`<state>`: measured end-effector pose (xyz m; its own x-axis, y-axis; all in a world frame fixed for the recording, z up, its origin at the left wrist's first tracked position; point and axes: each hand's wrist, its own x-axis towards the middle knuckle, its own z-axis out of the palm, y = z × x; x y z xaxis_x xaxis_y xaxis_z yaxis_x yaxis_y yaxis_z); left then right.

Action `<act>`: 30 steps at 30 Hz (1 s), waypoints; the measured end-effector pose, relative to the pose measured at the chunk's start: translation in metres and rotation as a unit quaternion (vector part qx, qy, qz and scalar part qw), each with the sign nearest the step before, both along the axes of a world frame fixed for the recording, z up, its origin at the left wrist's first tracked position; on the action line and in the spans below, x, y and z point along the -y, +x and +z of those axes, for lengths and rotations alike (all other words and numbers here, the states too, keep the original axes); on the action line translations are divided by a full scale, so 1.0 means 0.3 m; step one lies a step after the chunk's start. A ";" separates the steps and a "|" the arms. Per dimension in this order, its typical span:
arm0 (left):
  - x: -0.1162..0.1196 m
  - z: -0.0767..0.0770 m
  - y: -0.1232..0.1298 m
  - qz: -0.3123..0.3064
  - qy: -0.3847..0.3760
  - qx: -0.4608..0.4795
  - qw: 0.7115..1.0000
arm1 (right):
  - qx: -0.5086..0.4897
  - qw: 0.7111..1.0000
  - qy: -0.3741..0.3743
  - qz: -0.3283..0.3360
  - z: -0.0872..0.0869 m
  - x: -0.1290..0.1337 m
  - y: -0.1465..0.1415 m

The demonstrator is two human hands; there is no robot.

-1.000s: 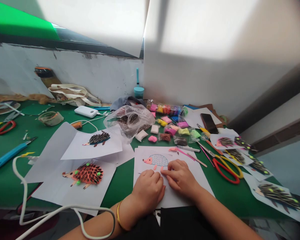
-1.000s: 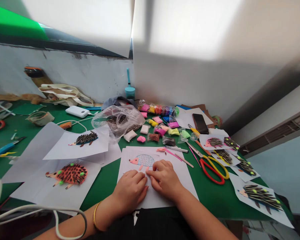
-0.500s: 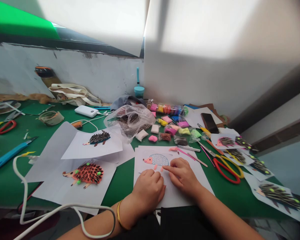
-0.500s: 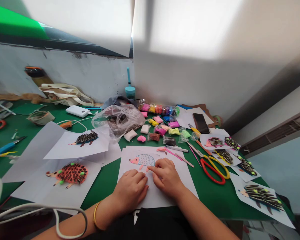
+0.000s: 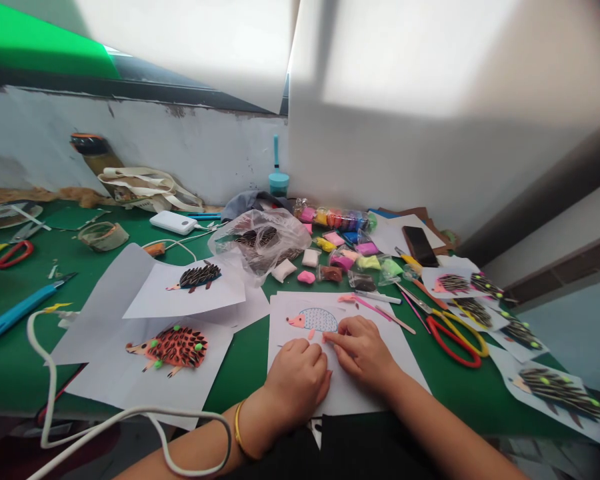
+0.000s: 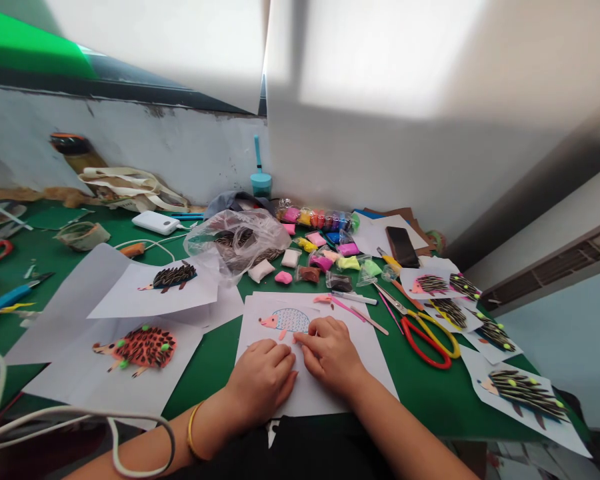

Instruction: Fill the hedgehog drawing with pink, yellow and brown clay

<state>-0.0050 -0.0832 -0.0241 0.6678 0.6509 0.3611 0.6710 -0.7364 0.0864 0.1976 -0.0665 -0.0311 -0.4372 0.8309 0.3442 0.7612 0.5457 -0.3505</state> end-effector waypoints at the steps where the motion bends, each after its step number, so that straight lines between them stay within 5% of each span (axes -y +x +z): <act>1: 0.000 -0.001 0.000 0.000 0.002 0.001 1.000 | 0.000 1.000 -0.002 -0.005 0.001 0.000 -0.001; 30: 0.012 -0.042 -0.034 -0.021 0.004 0.054 0.998 | 0.023 0.999 -0.031 -0.004 0.020 -0.034 -0.098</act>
<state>-0.0152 -0.0867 -0.0366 0.6509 0.6208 0.4371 0.6274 -0.7640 0.1508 0.1683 -0.0562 -0.0250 -0.4448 0.8535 0.2715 0.7816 0.5179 -0.3478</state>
